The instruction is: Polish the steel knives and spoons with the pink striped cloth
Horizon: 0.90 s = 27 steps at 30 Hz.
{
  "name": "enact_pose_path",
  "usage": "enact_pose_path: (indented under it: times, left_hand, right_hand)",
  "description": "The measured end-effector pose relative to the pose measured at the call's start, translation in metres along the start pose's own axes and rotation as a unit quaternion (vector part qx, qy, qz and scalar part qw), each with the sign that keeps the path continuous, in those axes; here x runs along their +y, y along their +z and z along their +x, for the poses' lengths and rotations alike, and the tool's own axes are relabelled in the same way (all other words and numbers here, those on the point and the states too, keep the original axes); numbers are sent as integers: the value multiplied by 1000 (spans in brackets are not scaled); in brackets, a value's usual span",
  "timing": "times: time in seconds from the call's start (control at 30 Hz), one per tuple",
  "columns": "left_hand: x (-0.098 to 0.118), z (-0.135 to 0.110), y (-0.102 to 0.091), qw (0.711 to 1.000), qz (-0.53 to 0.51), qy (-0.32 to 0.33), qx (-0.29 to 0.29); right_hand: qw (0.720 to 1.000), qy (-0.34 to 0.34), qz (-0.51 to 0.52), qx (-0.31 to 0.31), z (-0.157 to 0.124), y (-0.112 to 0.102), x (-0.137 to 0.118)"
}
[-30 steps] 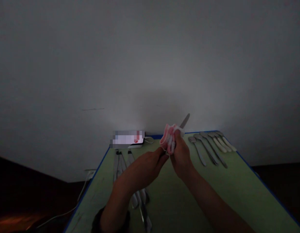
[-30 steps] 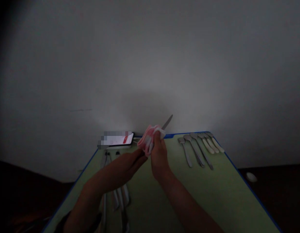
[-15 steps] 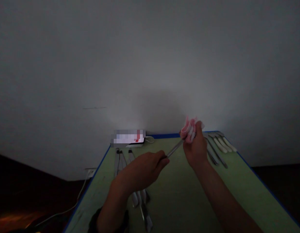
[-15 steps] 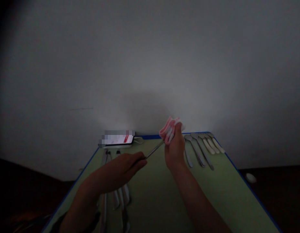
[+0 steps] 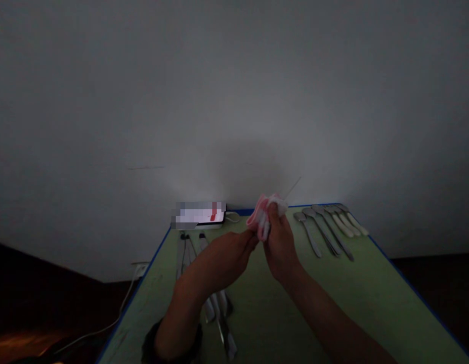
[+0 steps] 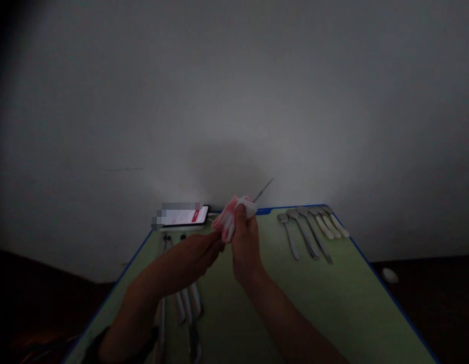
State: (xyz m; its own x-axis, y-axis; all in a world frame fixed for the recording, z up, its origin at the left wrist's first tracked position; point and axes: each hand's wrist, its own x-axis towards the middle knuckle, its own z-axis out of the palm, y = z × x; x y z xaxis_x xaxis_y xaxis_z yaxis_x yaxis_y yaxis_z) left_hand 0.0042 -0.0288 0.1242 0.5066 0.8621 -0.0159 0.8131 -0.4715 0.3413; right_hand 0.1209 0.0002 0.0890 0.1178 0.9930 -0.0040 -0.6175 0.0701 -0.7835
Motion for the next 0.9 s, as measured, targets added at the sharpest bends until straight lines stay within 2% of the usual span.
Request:
enact_pose_path:
  times: [0.23, 0.4, 0.57, 0.77, 0.9]
  left_hand:
    - [2, -1, -8, 995, -76, 18, 67]
    - [1, -4, -13, 987, -115, -29, 107]
    - [-13, 1, 0, 992, -109, -8, 66]
    - [-35, 9, 16, 974, -199, -74, -78]
    - [-43, 8, 16, 974, -199, -72, -82]
  right_hand:
    - [999, -20, -41, -7, 8, -5, -8]
    - [996, -71, -60, 4, 15, -11, -31]
    - [992, -74, -94, -32, 19, -16, -46]
    - [989, 6, -128, -67, 25, -21, -19]
    - [982, 35, -146, -113, 26, -24, -6]
